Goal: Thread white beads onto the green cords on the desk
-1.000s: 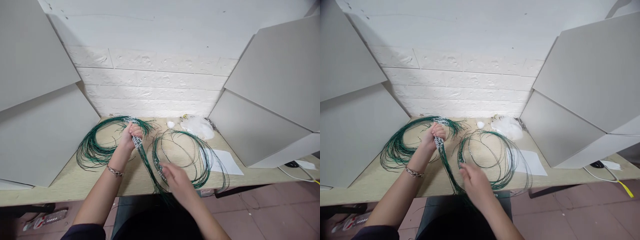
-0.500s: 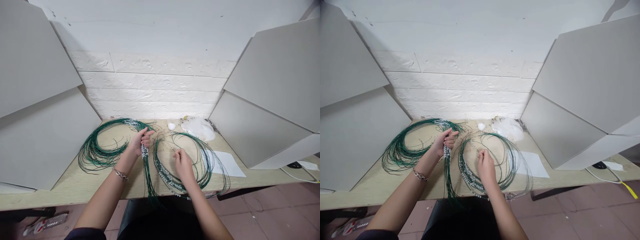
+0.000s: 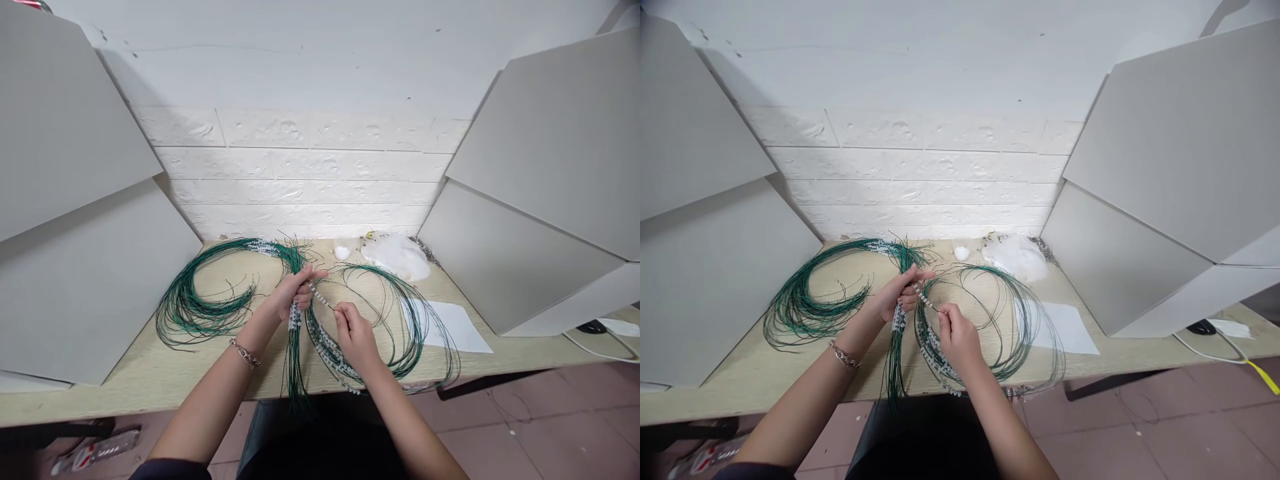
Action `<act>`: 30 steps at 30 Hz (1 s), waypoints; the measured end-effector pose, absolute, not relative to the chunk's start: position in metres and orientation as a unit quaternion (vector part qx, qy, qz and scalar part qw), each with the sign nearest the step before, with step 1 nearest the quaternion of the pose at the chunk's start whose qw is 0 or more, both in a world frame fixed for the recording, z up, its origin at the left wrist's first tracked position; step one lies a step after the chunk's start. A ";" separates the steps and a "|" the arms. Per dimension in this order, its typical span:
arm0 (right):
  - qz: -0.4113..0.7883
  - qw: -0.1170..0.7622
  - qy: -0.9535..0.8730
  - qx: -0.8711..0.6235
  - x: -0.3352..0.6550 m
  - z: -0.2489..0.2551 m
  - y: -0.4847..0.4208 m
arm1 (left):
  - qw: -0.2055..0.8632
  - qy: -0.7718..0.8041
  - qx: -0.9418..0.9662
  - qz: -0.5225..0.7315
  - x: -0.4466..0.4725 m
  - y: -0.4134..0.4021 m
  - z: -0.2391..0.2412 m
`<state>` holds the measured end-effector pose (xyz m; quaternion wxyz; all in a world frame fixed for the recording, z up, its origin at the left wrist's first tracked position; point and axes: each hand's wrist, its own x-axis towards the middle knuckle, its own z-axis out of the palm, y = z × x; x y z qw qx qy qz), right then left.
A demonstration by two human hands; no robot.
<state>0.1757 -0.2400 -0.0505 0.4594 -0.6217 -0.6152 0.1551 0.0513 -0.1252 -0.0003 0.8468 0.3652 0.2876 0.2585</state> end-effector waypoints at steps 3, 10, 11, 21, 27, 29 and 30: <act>0.154 0.456 -0.621 -0.618 0.175 -0.050 -0.239 | 0.825 0.297 0.403 0.262 0.053 -0.128 -0.002; 0.164 0.444 -0.649 -0.596 0.174 -0.047 -0.239 | 0.808 0.296 0.416 0.295 0.057 -0.131 -0.003; 0.163 0.446 -0.651 -0.591 0.175 -0.047 -0.239 | 0.806 0.298 0.414 0.300 0.057 -0.131 -0.003; 0.154 0.471 -0.648 -0.578 0.176 -0.049 -0.240 | 0.808 0.296 0.402 0.313 0.058 -0.129 -0.006; 0.156 0.461 -0.650 -0.583 0.176 -0.049 -0.240 | 0.811 0.280 0.406 0.315 0.057 -0.129 -0.006; 0.156 0.460 -0.648 -0.587 0.176 -0.050 -0.240 | 0.816 0.274 0.403 0.310 0.057 -0.130 -0.005; 0.155 0.459 -0.648 -0.588 0.175 -0.050 -0.240 | 0.819 0.270 0.401 0.308 0.057 -0.131 -0.004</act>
